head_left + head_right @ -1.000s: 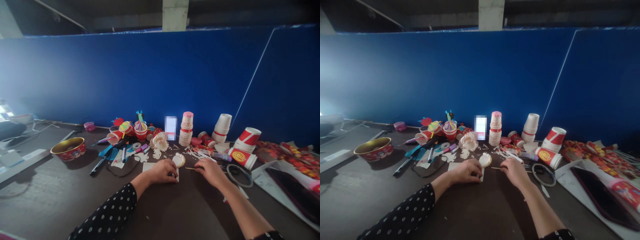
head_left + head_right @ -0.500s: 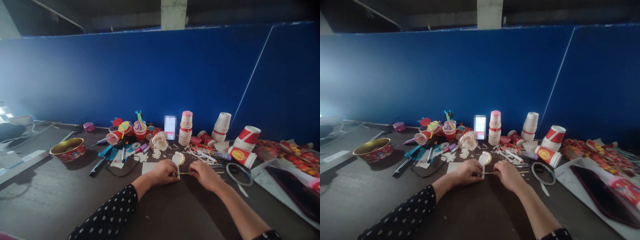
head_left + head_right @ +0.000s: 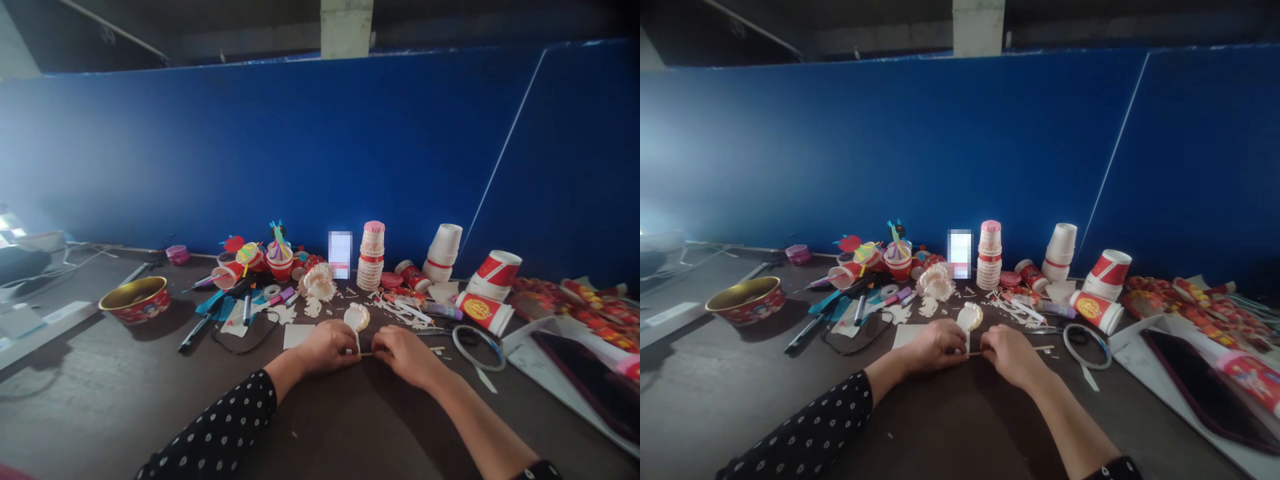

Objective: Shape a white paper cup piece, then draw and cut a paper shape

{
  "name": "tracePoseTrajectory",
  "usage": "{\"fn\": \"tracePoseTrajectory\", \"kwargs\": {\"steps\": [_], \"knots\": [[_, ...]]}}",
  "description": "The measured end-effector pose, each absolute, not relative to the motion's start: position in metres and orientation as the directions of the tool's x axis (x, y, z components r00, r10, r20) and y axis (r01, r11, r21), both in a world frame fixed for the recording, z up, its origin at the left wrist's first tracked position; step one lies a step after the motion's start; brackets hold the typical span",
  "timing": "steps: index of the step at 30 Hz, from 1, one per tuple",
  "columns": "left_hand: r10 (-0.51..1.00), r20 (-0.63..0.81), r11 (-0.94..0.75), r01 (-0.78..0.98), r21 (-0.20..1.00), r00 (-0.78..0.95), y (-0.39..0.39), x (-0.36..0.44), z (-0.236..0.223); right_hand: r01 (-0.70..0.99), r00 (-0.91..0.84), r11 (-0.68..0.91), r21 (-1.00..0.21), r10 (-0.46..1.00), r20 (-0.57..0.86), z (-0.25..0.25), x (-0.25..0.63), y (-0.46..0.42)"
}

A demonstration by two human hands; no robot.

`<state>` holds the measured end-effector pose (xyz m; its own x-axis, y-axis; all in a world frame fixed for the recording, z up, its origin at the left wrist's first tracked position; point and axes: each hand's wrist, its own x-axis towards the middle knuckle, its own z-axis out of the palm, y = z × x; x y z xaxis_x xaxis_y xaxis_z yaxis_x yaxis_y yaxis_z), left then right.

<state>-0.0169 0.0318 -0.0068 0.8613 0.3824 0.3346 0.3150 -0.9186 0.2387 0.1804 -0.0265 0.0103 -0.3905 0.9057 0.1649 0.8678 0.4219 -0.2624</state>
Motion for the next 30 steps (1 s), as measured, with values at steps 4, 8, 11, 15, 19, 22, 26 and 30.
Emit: {"fn": "tracePoseTrajectory", "kwargs": {"steps": [4, 8, 11, 15, 19, 22, 26, 30], "knots": [[0.362, 0.363, -0.928, 0.295, 0.227, 0.859, 0.032, -0.015, -0.014, 0.845, -0.422, 0.450, -0.287, 0.893, 0.158, 0.012, 0.180, -0.027], [0.373, 0.365, -0.925, 0.313, 0.215, 0.853, 0.031, -0.013, -0.017, 0.820, -0.445, 0.483, -0.307, 0.876, 0.187, 0.011, 0.176, -0.029], [0.416, 0.339, -0.908, 0.363, 0.212, 0.844, 0.028, -0.011, -0.016, 0.834, -0.431, 0.471, -0.288, 0.881, 0.193, 0.009, 0.170, -0.030], [0.467, 0.315, -0.883, 0.414, 0.221, 0.826, 0.024, -0.009, -0.014, 0.858, -0.388, 0.428, -0.282, 0.902, 0.188, 0.007, 0.161, -0.031], [0.515, 0.317, -0.850, 0.426, 0.309, 0.797, 0.024, -0.007, -0.013, 0.867, -0.358, 0.398, -0.299, 0.916, 0.180, 0.006, 0.157, -0.029], [0.564, 0.299, -0.803, 0.428, 0.414, 0.770, 0.024, -0.009, -0.009, 0.877, -0.339, 0.382, -0.292, 0.922, 0.186, 0.005, 0.156, -0.028], [0.600, 0.283, -0.764, 0.431, 0.481, 0.748, 0.023, -0.011, -0.006, 0.893, -0.318, 0.356, -0.277, 0.932, 0.171, 0.006, 0.156, -0.028], [0.574, 0.294, -0.788, 0.418, 0.453, 0.764, 0.023, -0.010, -0.010, 0.911, -0.285, 0.316, -0.267, 0.947, 0.148, 0.007, 0.154, -0.028]]}}
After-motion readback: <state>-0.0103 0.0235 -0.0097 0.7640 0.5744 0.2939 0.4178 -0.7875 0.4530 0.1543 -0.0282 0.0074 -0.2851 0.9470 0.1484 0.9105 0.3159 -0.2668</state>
